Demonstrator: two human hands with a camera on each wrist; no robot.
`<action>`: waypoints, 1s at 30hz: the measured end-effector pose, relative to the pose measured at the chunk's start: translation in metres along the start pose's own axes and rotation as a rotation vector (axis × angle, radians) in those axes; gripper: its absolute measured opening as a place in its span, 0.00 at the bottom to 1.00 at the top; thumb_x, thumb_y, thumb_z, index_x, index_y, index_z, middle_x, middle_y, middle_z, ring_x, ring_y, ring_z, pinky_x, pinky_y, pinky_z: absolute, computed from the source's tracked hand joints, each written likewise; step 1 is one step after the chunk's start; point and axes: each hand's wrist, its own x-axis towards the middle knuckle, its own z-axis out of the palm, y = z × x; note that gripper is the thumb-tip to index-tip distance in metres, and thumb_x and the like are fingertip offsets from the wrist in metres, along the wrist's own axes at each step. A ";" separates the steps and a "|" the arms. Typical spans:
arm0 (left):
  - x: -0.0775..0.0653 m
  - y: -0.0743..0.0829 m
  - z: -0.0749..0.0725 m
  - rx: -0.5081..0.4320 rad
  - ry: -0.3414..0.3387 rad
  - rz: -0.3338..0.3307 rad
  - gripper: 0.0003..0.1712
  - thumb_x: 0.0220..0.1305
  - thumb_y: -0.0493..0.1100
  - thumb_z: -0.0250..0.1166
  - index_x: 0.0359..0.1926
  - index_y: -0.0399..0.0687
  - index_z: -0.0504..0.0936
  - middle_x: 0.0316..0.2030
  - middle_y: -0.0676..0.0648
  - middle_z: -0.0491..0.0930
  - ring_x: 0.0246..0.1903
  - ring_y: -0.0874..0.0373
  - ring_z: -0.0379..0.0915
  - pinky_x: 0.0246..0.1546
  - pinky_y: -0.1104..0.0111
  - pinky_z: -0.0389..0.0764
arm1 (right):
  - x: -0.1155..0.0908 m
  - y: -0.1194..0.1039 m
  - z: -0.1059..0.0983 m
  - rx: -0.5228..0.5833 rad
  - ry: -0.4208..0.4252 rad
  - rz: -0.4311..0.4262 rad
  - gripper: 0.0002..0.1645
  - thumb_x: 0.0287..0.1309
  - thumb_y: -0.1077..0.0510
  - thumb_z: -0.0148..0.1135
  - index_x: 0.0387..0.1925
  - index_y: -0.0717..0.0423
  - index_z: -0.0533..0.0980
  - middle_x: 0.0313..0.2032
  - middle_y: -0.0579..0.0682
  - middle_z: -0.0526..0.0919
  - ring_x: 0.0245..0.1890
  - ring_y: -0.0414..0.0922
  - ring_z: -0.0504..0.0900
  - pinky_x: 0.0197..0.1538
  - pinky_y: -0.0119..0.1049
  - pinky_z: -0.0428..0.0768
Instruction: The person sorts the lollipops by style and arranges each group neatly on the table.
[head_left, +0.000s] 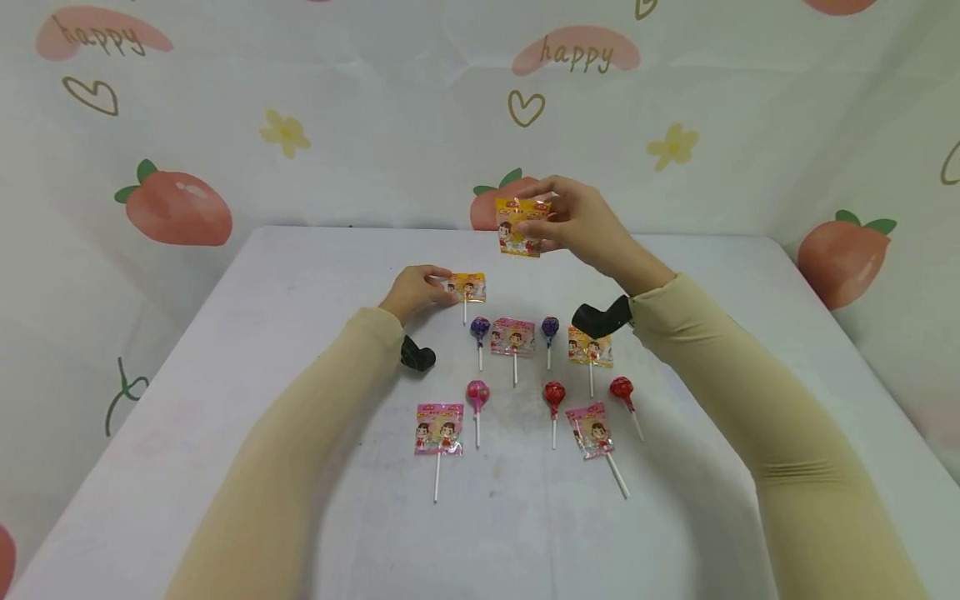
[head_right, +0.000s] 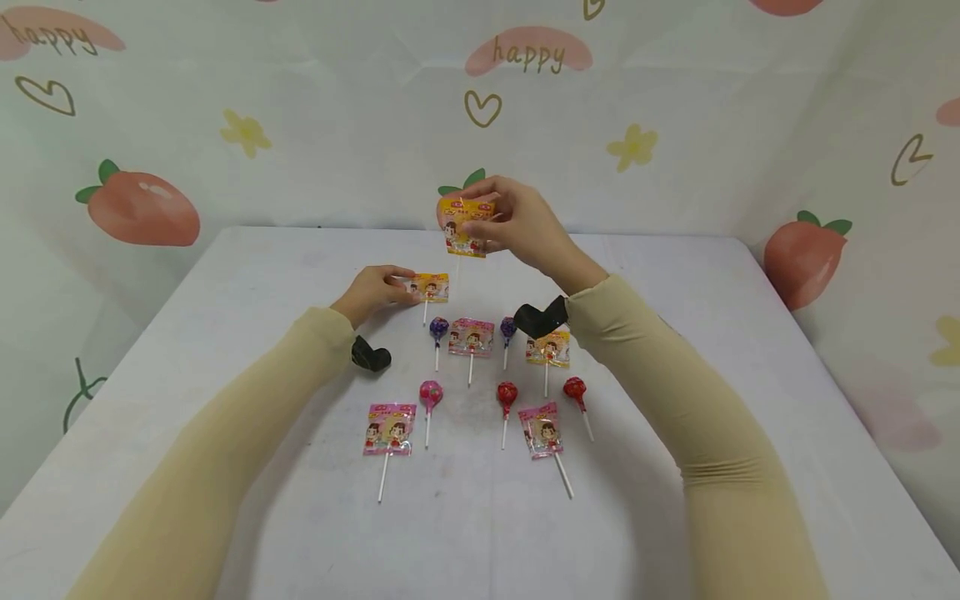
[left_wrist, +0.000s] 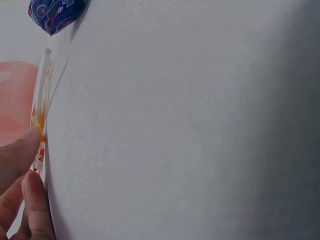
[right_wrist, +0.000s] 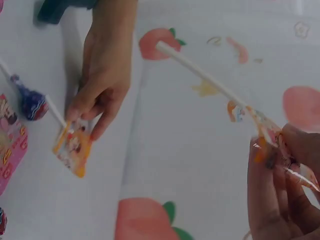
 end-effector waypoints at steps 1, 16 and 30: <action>0.000 0.000 0.000 0.006 0.001 0.003 0.31 0.56 0.45 0.73 0.62 0.52 0.76 0.46 0.44 0.76 0.46 0.52 0.66 0.53 0.61 0.68 | 0.004 0.003 0.000 0.036 -0.007 0.020 0.24 0.59 0.61 0.65 0.57 0.57 0.71 0.47 0.59 0.81 0.36 0.45 0.84 0.41 0.38 0.84; 0.000 0.001 0.002 0.017 -0.002 -0.032 0.31 0.56 0.46 0.72 0.62 0.55 0.76 0.46 0.45 0.75 0.47 0.52 0.66 0.54 0.60 0.67 | 0.043 0.050 0.014 0.265 -0.013 0.271 0.28 0.64 0.63 0.59 0.65 0.61 0.66 0.52 0.53 0.75 0.42 0.42 0.79 0.46 0.33 0.81; -0.001 0.001 0.001 0.026 0.005 0.001 0.32 0.56 0.46 0.72 0.62 0.53 0.76 0.44 0.45 0.75 0.43 0.54 0.66 0.49 0.63 0.67 | 0.052 0.093 0.044 0.322 0.077 0.322 0.30 0.60 0.71 0.60 0.64 0.67 0.65 0.30 0.50 0.79 0.28 0.39 0.80 0.37 0.30 0.80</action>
